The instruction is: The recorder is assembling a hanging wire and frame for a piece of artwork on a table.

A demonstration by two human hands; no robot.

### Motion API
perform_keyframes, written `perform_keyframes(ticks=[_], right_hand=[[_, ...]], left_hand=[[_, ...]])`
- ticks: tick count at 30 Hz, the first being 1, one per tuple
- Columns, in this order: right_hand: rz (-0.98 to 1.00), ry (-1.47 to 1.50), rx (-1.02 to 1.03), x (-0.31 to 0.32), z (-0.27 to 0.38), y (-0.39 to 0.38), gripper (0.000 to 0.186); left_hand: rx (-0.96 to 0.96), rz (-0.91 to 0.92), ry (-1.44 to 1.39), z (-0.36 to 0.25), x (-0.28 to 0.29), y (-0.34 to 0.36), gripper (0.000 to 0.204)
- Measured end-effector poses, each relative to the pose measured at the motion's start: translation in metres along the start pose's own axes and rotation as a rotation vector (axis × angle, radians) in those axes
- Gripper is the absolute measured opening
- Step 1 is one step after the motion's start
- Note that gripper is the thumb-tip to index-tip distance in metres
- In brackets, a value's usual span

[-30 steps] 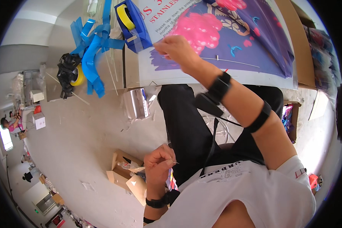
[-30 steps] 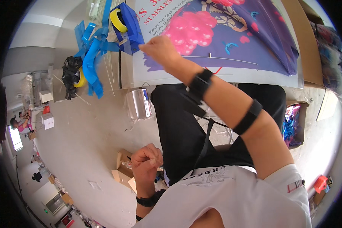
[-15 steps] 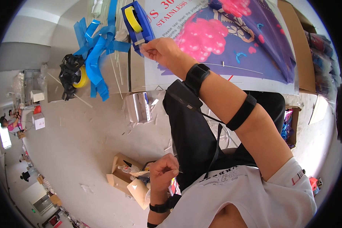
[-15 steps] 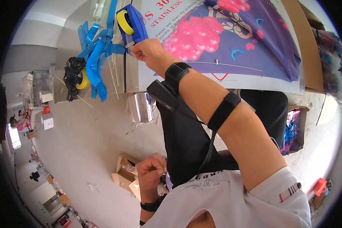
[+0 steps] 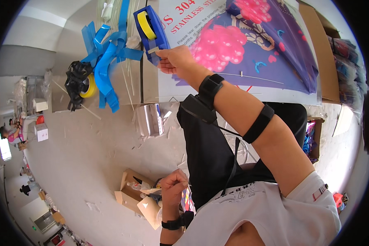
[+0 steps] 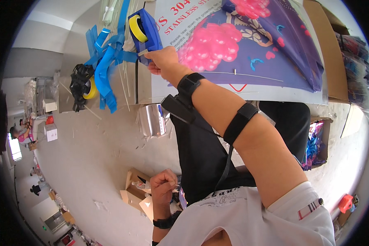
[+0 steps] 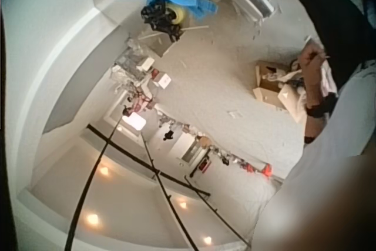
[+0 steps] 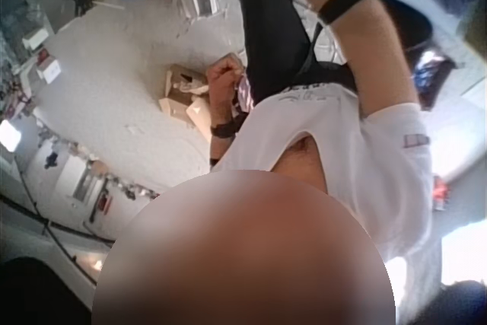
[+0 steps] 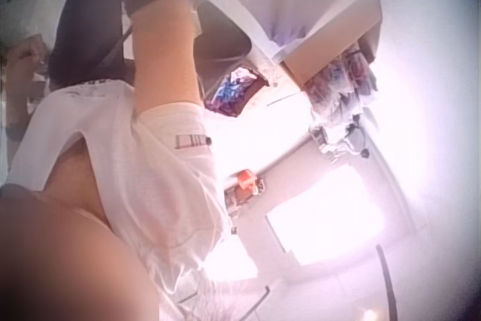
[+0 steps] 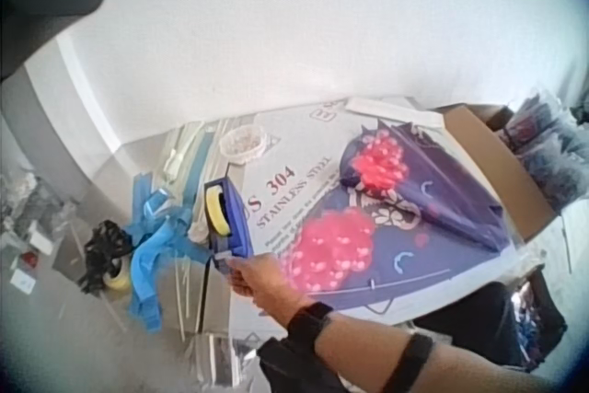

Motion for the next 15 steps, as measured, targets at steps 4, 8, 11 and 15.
perform_keyframes(ticks=[4, 8, 11, 15], right_hand=[[0.035, 0.194, -0.026, -0.006, -0.001, 0.005, 0.01], [-0.004, 0.219, -0.026, -0.013, -0.003, 0.012, 0.009], [-0.003, 0.241, 0.007, -0.014, -0.006, 0.017, 0.009], [-0.096, 0.286, 0.007, -0.024, -0.006, 0.019, 0.011]], left_hand=[[0.006, -0.022, 0.003, 0.002, -0.001, 0.001, 0.007], [0.028, -0.035, -0.015, 0.007, 0.003, -0.001, 0.008], [0.031, -0.055, 0.002, 0.012, 0.007, -0.001, 0.01], [0.051, -0.076, -0.039, 0.017, 0.013, 0.0, 0.013]])
Point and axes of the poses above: each hand's wrist, its own y-axis towards the middle knuckle, its own x-axis out of the back of the hand, z = x × y, the point moved 1 cm from there along y, towards the middle knuckle, and after that the axes turned 9 degrees about -x, right-handed, at the moved point
